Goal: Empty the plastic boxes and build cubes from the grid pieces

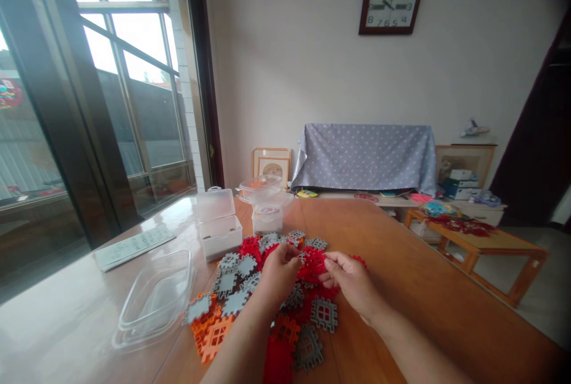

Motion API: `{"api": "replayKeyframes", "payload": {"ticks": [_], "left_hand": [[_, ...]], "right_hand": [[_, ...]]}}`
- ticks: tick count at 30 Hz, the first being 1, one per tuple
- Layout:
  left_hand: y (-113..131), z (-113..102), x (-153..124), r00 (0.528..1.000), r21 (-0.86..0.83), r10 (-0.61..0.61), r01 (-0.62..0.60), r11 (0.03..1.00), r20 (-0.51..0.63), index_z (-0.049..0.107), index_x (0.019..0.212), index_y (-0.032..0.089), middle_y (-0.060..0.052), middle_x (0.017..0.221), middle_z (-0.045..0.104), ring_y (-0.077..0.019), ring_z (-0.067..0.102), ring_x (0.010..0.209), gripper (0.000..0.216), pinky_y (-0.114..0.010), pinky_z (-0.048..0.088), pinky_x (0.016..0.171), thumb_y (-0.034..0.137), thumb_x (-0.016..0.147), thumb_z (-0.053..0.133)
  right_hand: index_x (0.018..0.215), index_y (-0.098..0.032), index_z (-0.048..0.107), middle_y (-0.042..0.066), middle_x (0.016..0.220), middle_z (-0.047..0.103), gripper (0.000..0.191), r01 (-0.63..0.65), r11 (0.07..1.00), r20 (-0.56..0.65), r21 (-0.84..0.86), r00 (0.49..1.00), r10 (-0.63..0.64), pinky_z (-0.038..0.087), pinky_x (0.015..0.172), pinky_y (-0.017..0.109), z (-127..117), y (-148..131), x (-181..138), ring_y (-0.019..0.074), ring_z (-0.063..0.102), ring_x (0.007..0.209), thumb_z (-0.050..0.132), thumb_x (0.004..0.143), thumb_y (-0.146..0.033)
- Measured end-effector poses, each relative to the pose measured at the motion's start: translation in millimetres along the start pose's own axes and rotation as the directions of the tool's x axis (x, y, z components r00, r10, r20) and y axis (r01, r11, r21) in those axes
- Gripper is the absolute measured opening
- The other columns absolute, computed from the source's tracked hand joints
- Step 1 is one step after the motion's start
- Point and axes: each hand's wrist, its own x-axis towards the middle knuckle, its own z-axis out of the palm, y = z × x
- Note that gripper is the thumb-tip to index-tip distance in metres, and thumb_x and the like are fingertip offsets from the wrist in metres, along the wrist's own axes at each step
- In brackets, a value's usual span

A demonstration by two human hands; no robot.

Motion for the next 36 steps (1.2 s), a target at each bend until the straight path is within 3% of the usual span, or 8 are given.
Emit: {"api": "replayKeyframes", "payload": {"ticks": [6,11,15,20,24,28,32,36], "left_hand": [[8,4,-5,0.989,-0.135,-0.104,0.118,0.984,0.105,0.054,0.075,0.02,0.003,0.06,0.057,-0.0106,0.048,0.05,0.035,-0.023,0.034,0.051,0.054,0.085,0.058],[12,4,-10,0.981,-0.342,-0.126,0.171,0.924,0.15,0.055,0.086,0.019,0.005,0.063,0.057,-0.0088,0.05,0.052,0.021,-0.02,0.033,0.052,0.029,0.073,0.068],[6,3,-6,0.988,-0.337,-0.119,0.144,0.93,0.094,0.054,0.084,0.019,0.006,0.063,0.055,-0.0083,0.05,0.053,0.021,-0.02,0.035,0.053,0.022,0.069,0.068],[-5,-7,5,0.995,0.005,-0.057,0.057,0.998,-0.084,0.059,0.084,0.019,0.003,0.066,0.059,-0.0128,0.054,0.06,0.011,-0.024,0.036,0.059,0.018,0.073,0.061],[-8,-14,6,0.978,0.368,0.119,-0.05,0.929,-0.169,0.064,0.089,0.02,-0.003,0.083,0.066,-0.0169,0.057,0.074,0.015,-0.027,0.036,0.067,0.016,0.076,0.057],[-3,-9,-5,0.971,0.487,0.236,-0.218,0.846,0.024,0.064,0.085,0.022,-0.003,0.083,0.066,-0.0191,0.056,0.078,0.015,-0.027,0.034,0.068,0.014,0.074,0.059],[5,-3,-19,0.92,0.555,0.269,-0.388,0.736,0.287,0.065,0.084,0.024,-0.006,0.09,0.068,-0.0253,0.056,0.086,0.021,-0.031,0.036,0.074,0.018,0.066,0.072],[8,-1,-24,0.922,0.661,0.217,-0.382,0.646,0.322,0.065,0.085,0.025,-0.009,0.097,0.068,-0.0296,0.056,0.094,0.023,-0.035,0.037,0.079,0.013,0.065,0.067]], "right_hand": [[0.108,-0.02,0.07,0.008,0.103,0.075,0.038,0.098,0.995,0.066,0.013,0.993,-0.099,0.058,0.089,0.041,0,-3,-2,0.0245,0.071,0.095,0.068,0.087,-0.052],[0.106,-0.021,0.072,0.009,0.122,0.071,0.026,0.241,0.96,0.079,-0.141,0.97,-0.231,0.051,0.103,0.04,1,1,-1,0.0247,0.067,0.113,0.069,0.085,-0.037],[0.12,-0.021,0.067,0.01,0.12,0.072,0.035,0.207,0.952,0.035,-0.225,0.978,-0.204,0.054,0.097,0.039,-2,8,1,0.0234,0.068,0.11,0.063,0.087,-0.031],[0.113,-0.019,0.07,0.009,0.106,0.075,0.031,0.198,0.9,-0.022,-0.389,0.974,-0.224,0.054,0.089,0.035,-11,12,4,0.0225,0.07,0.097,0.058,0.089,-0.034],[0.116,-0.019,0.068,0.002,0.085,0.073,0.033,0.184,0.866,0.0,-0.465,0.978,-0.208,0.052,0.076,0.031,-15,14,4,0.0186,0.067,0.078,0.054,0.09,-0.034],[0.117,-0.019,0.069,-0.001,0.073,0.067,0.035,0.185,0.84,0.02,-0.51,0.979,-0.203,0.049,0.069,0.029,-15,14,2,0.0171,0.064,0.07,0.051,0.09,-0.033],[0.114,-0.019,0.07,-0.002,0.069,0.066,0.034,0.164,0.829,0.022,-0.535,0.983,-0.181,0.046,0.064,0.028,-15,11,2,0.0169,0.062,0.065,0.05,0.09,-0.033],[0.103,-0.02,0.071,-0.001,0.068,0.067,0.027,0.149,0.807,0.073,-0.571,0.989,-0.131,0.042,0.061,0.028,-18,8,0,0.0166,0.059,0.063,0.051,0.089,-0.032]]}}
